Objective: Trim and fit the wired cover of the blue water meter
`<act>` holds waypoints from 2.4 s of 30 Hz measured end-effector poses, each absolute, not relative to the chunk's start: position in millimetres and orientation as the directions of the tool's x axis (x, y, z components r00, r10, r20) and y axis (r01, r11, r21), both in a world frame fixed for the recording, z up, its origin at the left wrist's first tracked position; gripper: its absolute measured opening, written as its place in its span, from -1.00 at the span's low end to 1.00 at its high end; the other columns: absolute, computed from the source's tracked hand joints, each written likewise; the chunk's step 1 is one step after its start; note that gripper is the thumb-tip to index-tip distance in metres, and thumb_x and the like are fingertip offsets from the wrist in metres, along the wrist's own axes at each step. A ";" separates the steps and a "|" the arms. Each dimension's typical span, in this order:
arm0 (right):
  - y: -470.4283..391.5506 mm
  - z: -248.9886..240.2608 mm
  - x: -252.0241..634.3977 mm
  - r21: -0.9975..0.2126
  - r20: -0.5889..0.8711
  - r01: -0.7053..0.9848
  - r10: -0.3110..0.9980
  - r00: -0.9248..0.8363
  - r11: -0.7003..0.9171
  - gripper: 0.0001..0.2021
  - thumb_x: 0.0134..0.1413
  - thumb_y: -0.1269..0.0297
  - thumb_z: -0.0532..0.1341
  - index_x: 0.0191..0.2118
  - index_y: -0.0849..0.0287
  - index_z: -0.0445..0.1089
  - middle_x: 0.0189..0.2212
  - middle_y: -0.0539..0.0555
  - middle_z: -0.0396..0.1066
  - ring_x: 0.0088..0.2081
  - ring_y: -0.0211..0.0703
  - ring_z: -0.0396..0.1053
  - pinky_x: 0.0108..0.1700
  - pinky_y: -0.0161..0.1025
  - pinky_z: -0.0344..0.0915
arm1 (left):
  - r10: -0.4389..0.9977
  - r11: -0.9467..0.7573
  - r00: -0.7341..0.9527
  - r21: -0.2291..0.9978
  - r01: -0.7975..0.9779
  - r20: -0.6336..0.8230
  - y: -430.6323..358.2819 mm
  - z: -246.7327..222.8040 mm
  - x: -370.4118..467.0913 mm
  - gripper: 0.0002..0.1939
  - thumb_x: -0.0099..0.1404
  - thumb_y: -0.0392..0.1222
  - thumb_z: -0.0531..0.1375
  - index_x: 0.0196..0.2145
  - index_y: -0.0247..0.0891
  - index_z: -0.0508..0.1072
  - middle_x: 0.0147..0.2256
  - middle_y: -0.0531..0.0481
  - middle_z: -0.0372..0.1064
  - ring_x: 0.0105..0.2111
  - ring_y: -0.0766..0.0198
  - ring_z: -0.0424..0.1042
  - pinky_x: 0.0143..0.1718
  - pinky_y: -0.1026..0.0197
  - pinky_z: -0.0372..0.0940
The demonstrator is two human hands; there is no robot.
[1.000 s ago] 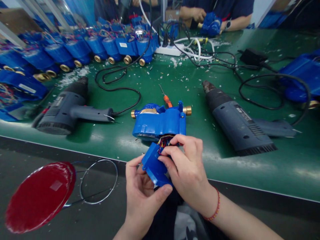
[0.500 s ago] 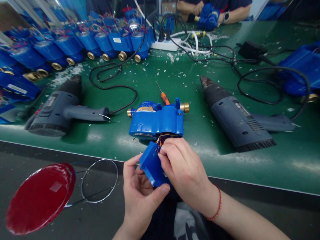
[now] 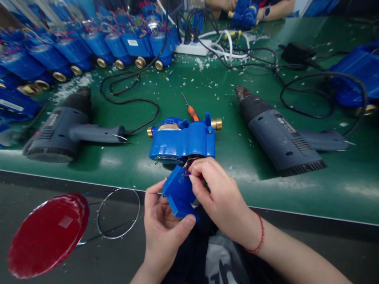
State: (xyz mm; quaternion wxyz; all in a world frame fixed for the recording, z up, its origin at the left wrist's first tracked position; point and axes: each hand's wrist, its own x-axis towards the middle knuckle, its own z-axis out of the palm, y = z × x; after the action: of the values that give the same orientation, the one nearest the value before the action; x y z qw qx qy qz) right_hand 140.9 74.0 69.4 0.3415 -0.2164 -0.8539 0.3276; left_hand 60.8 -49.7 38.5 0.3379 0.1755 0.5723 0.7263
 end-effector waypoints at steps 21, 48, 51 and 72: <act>69.0 64.0 140.3 -0.772 0.417 0.101 0.620 -0.665 0.628 -0.86 0.29 0.48 0.08 -0.34 0.19 0.25 -0.33 0.07 0.38 -0.25 -0.17 0.38 -0.18 -0.21 0.36 | 0.651 -0.023 -0.758 0.999 0.025 0.034 -49.9 41.1 62.3 -0.35 -0.09 -0.28 0.51 -0.08 -0.12 0.33 -0.25 0.06 0.47 -0.31 0.24 0.57 -0.45 0.41 0.40; 80.2 57.0 159.4 -0.588 0.622 0.082 0.515 -0.590 0.805 -0.90 0.25 0.49 0.18 -0.17 0.27 0.43 -0.30 0.12 0.45 -0.28 -0.20 0.41 -0.24 -0.26 0.40 | 0.747 -0.235 -0.624 0.786 -0.572 -0.230 -60.4 27.1 35.0 -0.56 0.10 -0.02 0.43 -0.05 0.01 0.53 -0.17 0.00 0.55 -0.26 0.22 0.56 -0.26 0.28 0.49; 74.6 56.0 159.3 -0.532 0.584 0.101 0.451 -0.675 0.841 -0.82 0.28 0.33 0.20 -0.07 0.28 0.44 -0.30 0.12 0.38 -0.33 -0.18 0.34 -0.36 -0.26 0.35 | 0.746 -0.231 -0.632 0.806 -0.544 -0.213 -58.7 28.7 36.7 -0.53 0.08 -0.02 0.45 -0.03 0.00 0.51 -0.13 -0.01 0.55 -0.24 0.22 0.57 -0.23 0.30 0.49; 74.5 52.1 156.7 -0.583 0.620 0.070 0.499 -0.605 0.809 -0.92 0.26 0.41 0.22 -0.18 0.30 0.42 -0.24 0.14 0.45 -0.21 -0.17 0.42 -0.18 -0.25 0.39 | 0.706 -0.208 -0.689 0.883 -0.422 -0.163 -54.0 28.0 43.3 -0.37 -0.05 -0.06 0.52 -0.01 -0.01 0.46 -0.21 0.02 0.52 -0.29 0.25 0.53 -0.25 0.32 0.44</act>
State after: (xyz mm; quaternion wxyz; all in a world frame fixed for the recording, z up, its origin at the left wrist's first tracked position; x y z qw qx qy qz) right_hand 156.7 74.5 52.1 0.4121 -0.1657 -0.8573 0.2603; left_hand 43.3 -54.0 28.0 0.3689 0.1397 0.5099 0.7645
